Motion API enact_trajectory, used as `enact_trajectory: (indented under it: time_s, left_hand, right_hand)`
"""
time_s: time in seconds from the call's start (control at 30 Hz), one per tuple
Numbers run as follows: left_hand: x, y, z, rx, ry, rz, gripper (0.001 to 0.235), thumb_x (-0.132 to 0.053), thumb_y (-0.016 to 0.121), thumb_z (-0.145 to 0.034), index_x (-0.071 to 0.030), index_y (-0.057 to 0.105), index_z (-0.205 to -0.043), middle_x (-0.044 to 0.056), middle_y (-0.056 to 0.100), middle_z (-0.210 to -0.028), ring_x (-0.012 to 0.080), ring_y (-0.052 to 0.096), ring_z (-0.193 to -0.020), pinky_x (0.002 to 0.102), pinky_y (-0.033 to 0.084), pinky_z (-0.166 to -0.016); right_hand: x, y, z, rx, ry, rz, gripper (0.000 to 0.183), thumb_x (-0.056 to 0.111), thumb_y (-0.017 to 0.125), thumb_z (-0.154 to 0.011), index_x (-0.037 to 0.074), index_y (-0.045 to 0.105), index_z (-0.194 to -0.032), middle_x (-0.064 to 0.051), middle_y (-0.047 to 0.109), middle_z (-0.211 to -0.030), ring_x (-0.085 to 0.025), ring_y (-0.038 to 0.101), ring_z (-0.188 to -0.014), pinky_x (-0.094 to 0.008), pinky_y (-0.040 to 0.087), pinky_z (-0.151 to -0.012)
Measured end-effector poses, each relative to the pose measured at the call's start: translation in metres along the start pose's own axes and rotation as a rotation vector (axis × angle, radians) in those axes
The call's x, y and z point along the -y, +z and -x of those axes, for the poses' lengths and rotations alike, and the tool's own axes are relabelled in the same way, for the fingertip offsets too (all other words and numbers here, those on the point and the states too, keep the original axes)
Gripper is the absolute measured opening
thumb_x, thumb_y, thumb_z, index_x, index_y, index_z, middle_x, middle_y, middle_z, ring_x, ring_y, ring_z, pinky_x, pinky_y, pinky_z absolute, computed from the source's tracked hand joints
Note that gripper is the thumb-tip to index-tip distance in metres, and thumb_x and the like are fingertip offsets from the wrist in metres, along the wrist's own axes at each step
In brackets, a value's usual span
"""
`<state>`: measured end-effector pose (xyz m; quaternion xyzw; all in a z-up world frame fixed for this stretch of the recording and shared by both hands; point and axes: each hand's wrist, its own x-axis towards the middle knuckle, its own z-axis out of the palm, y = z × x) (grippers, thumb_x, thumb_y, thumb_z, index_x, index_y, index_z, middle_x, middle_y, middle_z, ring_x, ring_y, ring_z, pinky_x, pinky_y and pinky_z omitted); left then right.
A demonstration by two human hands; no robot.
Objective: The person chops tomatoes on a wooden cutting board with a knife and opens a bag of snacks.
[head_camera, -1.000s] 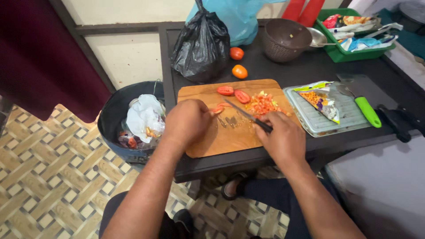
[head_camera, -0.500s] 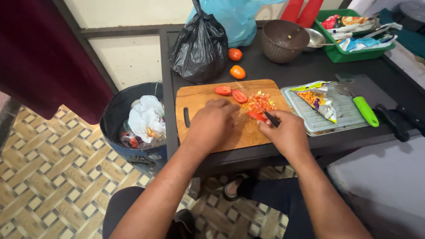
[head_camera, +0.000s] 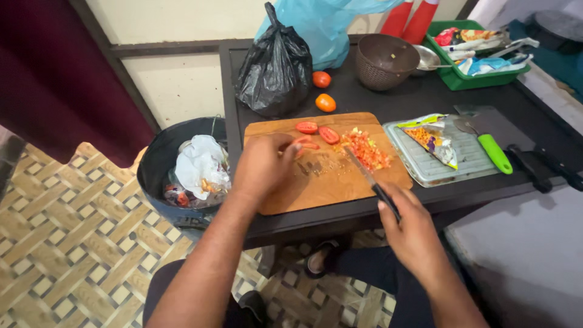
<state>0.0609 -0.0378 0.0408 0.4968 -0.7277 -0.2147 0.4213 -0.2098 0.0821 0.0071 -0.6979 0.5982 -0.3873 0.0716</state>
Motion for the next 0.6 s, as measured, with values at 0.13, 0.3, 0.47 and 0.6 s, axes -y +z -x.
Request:
enact_trajectory:
  time_s: [0.13, 0.3, 0.47, 0.6]
  left_hand:
    - [0.009, -0.005, 0.008, 0.038, -0.051, -0.077, 0.021, -0.026, 0.07, -0.089, -0.008, 0.078, -0.096, 0.02, 0.072, -0.084, 0.0398, 0.07, -0.079, 0.047, 0.055, -0.072]
    - [0.022, -0.007, 0.011, 0.035, 0.001, -0.081, 0.02, -0.023, 0.069, -0.089, -0.007, 0.078, -0.098, 0.021, 0.072, -0.084, 0.0411, 0.07, -0.081, 0.048, 0.054, -0.073]
    - [0.028, -0.008, 0.01, 0.021, -0.05, 0.024, 0.022, -0.023, 0.068, -0.089, -0.008, 0.078, -0.102, 0.02, 0.072, -0.086, 0.0386, 0.072, -0.082, 0.045, 0.057, -0.074]
    - [0.031, -0.009, 0.009, 0.041, -0.036, -0.003, 0.024, -0.026, 0.07, -0.089, -0.008, 0.078, -0.101, 0.019, 0.073, -0.088, 0.0396, 0.071, -0.083, 0.046, 0.056, -0.075]
  right_hand:
    - [0.011, 0.006, 0.025, -0.044, 0.099, 0.124, 0.039, 0.007, 0.063, -0.092, 0.002, 0.064, -0.131, -0.021, 0.058, -0.11, -0.037, 0.064, -0.097, -0.041, 0.053, -0.085]
    - [0.04, 0.029, 0.043, 0.002, 0.058, 0.133, 0.043, 0.005, 0.058, -0.093, -0.002, 0.059, -0.135, -0.019, 0.058, -0.11, -0.037, 0.063, -0.094, -0.043, 0.054, -0.085]
    - [0.06, 0.04, 0.049, 0.023, 0.091, 0.072, 0.043, 0.005, 0.058, -0.094, -0.003, 0.057, -0.136, -0.021, 0.056, -0.112, -0.037, 0.063, -0.092, -0.043, 0.054, -0.08]
    - [0.053, 0.025, 0.038, -0.05, 0.039, 0.161, 0.044, 0.006, 0.057, -0.094, -0.002, 0.057, -0.137, -0.021, 0.055, -0.11, -0.037, 0.062, -0.093, -0.042, 0.053, -0.08]
